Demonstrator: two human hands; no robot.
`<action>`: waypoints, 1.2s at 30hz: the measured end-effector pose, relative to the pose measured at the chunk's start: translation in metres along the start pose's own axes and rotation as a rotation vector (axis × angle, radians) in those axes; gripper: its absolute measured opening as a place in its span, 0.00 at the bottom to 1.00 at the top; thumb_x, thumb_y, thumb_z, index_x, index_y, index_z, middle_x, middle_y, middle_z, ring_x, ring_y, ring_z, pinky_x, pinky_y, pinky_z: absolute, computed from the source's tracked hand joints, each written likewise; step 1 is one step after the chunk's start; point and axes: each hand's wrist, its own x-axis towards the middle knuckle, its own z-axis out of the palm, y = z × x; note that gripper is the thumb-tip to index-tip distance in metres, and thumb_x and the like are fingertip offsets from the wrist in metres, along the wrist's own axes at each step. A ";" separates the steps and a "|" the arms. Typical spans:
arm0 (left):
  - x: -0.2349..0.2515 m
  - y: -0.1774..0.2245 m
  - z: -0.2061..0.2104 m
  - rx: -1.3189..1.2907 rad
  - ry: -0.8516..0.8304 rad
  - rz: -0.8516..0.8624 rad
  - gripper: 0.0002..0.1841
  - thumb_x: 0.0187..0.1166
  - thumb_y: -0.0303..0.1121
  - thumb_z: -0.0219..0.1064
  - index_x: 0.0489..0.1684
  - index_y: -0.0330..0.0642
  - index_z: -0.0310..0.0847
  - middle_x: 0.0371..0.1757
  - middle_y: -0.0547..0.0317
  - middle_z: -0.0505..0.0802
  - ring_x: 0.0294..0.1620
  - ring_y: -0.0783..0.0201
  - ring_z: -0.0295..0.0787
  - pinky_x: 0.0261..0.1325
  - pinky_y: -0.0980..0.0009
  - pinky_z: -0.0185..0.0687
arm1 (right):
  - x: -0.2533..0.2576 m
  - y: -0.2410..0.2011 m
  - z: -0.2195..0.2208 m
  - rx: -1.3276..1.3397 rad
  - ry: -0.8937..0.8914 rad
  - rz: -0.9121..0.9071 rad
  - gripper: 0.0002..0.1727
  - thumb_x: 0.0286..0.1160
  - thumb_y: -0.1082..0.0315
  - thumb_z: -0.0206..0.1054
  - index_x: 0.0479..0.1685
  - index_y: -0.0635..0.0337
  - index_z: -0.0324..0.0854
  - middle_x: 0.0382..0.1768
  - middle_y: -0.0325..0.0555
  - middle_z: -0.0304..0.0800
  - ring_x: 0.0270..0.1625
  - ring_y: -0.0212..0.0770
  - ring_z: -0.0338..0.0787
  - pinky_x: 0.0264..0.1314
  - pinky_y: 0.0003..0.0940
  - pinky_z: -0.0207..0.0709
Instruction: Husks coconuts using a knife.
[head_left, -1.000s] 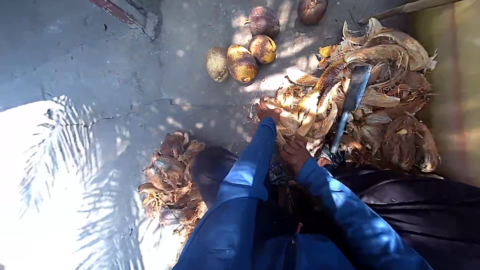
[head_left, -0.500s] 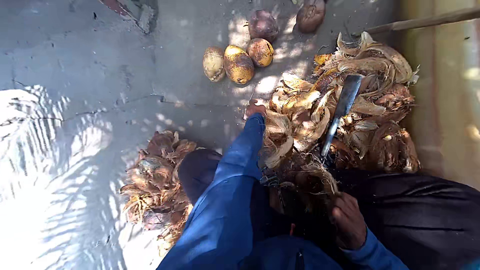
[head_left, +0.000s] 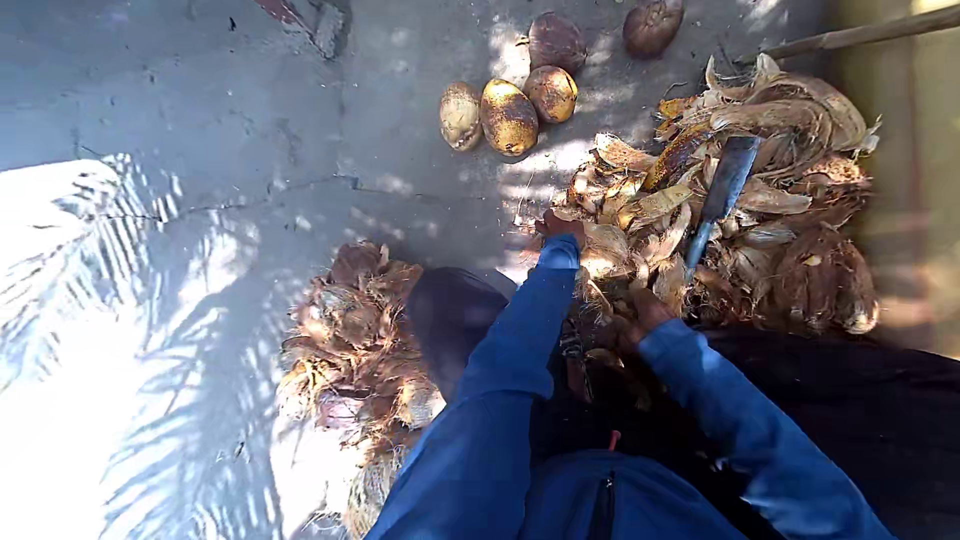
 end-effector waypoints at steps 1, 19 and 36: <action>-0.004 -0.003 0.001 -0.022 0.022 -0.018 0.41 0.76 0.38 0.72 0.91 0.48 0.55 0.92 0.33 0.56 0.87 0.36 0.64 0.76 0.42 0.75 | 0.033 -0.005 0.012 0.044 -0.081 0.089 0.39 0.80 0.46 0.69 0.81 0.69 0.70 0.79 0.67 0.75 0.83 0.60 0.75 0.87 0.55 0.64; -0.044 0.015 0.029 -0.033 0.152 0.104 0.54 0.62 0.45 0.86 0.92 0.56 0.54 0.94 0.34 0.48 0.88 0.30 0.57 0.77 0.37 0.71 | 0.094 0.012 0.026 0.427 -0.046 0.075 0.29 0.97 0.57 0.47 0.71 0.79 0.75 0.72 0.74 0.79 0.81 0.64 0.77 0.86 0.56 0.63; 0.005 0.020 0.035 -0.010 0.081 0.365 0.45 0.55 0.32 0.85 0.83 0.51 0.71 0.83 0.33 0.68 0.79 0.36 0.71 0.73 0.42 0.76 | 0.090 0.062 0.022 0.238 0.119 -0.106 0.28 0.94 0.54 0.52 0.66 0.74 0.81 0.60 0.72 0.88 0.66 0.67 0.88 0.74 0.65 0.74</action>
